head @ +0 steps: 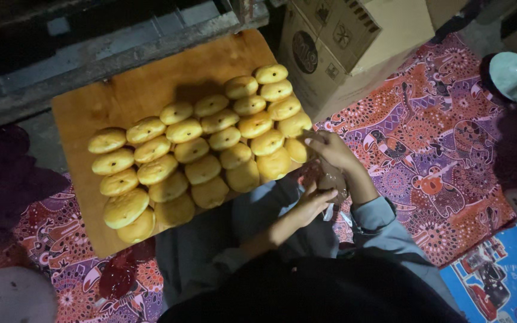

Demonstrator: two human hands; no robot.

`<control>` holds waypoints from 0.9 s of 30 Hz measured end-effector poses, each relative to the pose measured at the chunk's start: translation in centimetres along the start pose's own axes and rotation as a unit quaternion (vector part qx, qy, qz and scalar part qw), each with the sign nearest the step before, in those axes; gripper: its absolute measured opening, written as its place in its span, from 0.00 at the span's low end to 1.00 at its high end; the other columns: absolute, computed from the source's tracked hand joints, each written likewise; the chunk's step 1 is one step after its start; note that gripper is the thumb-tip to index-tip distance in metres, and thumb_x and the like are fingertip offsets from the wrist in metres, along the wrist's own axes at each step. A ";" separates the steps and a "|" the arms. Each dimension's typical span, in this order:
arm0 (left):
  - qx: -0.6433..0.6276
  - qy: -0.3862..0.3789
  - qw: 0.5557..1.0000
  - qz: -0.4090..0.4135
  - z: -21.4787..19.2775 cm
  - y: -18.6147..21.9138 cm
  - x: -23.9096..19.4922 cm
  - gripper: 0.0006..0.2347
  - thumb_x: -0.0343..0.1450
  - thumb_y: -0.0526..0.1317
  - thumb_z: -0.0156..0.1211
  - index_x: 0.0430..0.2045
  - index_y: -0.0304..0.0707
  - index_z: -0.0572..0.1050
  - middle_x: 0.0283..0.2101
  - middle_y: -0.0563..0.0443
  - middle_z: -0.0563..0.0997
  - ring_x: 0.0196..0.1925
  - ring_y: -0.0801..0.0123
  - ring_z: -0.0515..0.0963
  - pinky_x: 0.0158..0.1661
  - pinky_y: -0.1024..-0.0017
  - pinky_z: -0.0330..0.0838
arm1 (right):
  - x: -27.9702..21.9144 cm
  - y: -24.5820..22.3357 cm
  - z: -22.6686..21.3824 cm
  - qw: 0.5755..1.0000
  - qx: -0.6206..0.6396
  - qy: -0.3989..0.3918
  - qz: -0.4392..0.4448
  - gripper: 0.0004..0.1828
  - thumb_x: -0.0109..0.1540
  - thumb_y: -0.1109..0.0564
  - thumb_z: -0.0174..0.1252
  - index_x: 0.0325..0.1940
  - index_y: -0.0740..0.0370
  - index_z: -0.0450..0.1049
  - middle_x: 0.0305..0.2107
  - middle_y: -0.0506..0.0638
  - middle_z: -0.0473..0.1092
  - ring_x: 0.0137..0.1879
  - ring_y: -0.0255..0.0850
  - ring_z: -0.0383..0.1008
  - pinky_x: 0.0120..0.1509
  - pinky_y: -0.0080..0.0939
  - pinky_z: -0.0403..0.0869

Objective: The person sits on the floor and uses a knife to split small round buns, then fills them with a red paste from a plastic bag. The filled buns are placed back on a wooden board.

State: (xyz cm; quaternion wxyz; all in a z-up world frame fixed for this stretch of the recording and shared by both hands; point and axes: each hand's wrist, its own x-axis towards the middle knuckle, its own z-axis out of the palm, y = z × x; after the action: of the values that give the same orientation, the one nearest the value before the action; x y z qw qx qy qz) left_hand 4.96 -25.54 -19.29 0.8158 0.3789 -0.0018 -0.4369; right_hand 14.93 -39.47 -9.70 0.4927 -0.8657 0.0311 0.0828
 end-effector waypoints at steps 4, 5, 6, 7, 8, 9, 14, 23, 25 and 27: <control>-0.031 -0.003 0.999 0.012 -0.5 -1.0 0.1 0.27 0.69 0.40 0.66 0.63 0.56 0.62 0.57 0.57 0.73 0.57 0.71 0.73 0.55 0.66 0.69 | 0.1 0.2 0.3 0.999 -0.011 0.009 0.037 0.26 0.64 0.46 0.57 0.60 0.65 0.76 0.37 0.56 0.79 0.40 0.40 0.78 0.49 0.41 0.75; -0.054 -0.017 0.998 0.024 -0.9 -1.4 0.4 0.25 0.70 0.39 0.66 0.62 0.54 0.63 0.57 0.55 0.73 0.58 0.69 0.74 0.56 0.66 0.70 | 0.4 0.4 0.4 0.999 -0.012 0.010 0.047 0.26 0.64 0.46 0.58 0.60 0.66 0.76 0.35 0.57 0.79 0.39 0.40 0.78 0.48 0.42 0.75; -0.077 -0.031 0.996 0.036 -1.3 -1.9 0.6 0.24 0.71 0.38 0.66 0.62 0.51 0.64 0.58 0.53 0.73 0.59 0.68 0.74 0.57 0.66 0.71 | 0.8 0.5 0.5 0.999 -0.017 0.014 0.041 0.26 0.64 0.46 0.58 0.59 0.66 0.76 0.35 0.57 0.79 0.39 0.41 0.77 0.47 0.42 0.75; 0.102 -0.037 0.982 0.152 -1.9 -2.3 0.8 0.23 0.72 0.37 0.64 0.62 0.50 0.66 0.60 0.50 0.71 0.60 0.67 0.74 0.57 0.66 0.72 | 1.2 0.7 0.6 0.999 -0.022 0.017 0.035 0.25 0.64 0.46 0.58 0.59 0.65 0.77 0.35 0.58 0.79 0.39 0.42 0.77 0.47 0.43 0.75; 0.277 -0.042 0.924 0.261 -2.4 -2.6 1.0 0.21 0.72 0.35 0.62 0.61 0.49 0.69 0.62 0.48 0.68 0.61 0.67 0.74 0.58 0.66 0.73 | 1.5 0.9 0.7 0.999 -0.027 0.020 0.028 0.25 0.64 0.47 0.57 0.59 0.65 0.77 0.34 0.59 0.79 0.38 0.42 0.77 0.47 0.43 0.75; 0.440 -0.044 0.823 0.357 -2.9 -3.0 1.2 0.20 0.73 0.33 0.61 0.61 0.48 0.72 0.64 0.46 0.66 0.62 0.66 0.74 0.58 0.66 0.75 | 1.8 1.1 0.9 0.998 -0.041 0.035 0.021 0.25 0.64 0.45 0.58 0.57 0.66 0.78 0.35 0.60 0.79 0.39 0.44 0.78 0.47 0.44 0.75; -0.138 -0.041 0.987 0.078 -3.2 -4.0 3.0 0.11 0.76 0.34 0.62 0.51 0.38 0.73 0.50 0.49 0.78 0.52 0.66 0.79 0.54 0.60 0.75 | 3.3 2.1 2.6 0.974 -0.194 0.084 0.075 0.30 0.68 0.38 0.55 0.44 0.71 0.80 0.34 0.72 0.75 0.43 0.62 0.78 0.50 0.54 0.75; -0.161 -0.026 0.981 0.107 -2.5 -1.5 1.9 0.16 0.74 0.35 0.62 0.56 0.37 0.69 0.52 0.47 0.78 0.51 0.63 0.81 0.55 0.57 0.76 | 3.3 1.0 4.7 0.949 -0.265 0.162 0.052 0.22 0.69 0.45 0.46 0.41 0.61 0.81 0.34 0.69 0.75 0.43 0.67 0.77 0.54 0.62 0.73; -0.150 -0.011 0.984 0.093 -2.2 -0.6 1.2 0.19 0.73 0.36 0.63 0.57 0.40 0.67 0.52 0.49 0.76 0.51 0.64 0.80 0.52 0.58 0.76 | 3.0 0.4 4.4 0.948 -0.272 0.143 0.082 0.23 0.69 0.44 0.46 0.41 0.63 0.80 0.35 0.70 0.75 0.44 0.68 0.76 0.54 0.63 0.72; -0.127 0.021 0.990 0.063 -1.8 0.1 0.8 0.22 0.68 0.37 0.64 0.57 0.45 0.65 0.52 0.51 0.75 0.50 0.65 0.80 0.48 0.58 0.78 | 2.7 -0.1 4.1 0.957 -0.248 0.122 0.084 0.23 0.69 0.44 0.47 0.43 0.64 0.79 0.35 0.70 0.75 0.45 0.67 0.76 0.53 0.62 0.72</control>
State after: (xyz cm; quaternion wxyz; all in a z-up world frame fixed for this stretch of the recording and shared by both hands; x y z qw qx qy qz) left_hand 6.10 -24.98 -20.78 0.8831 0.2803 0.0472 -0.3733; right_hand 17.12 -35.85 -12.11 0.2463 -0.9584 0.1423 0.0229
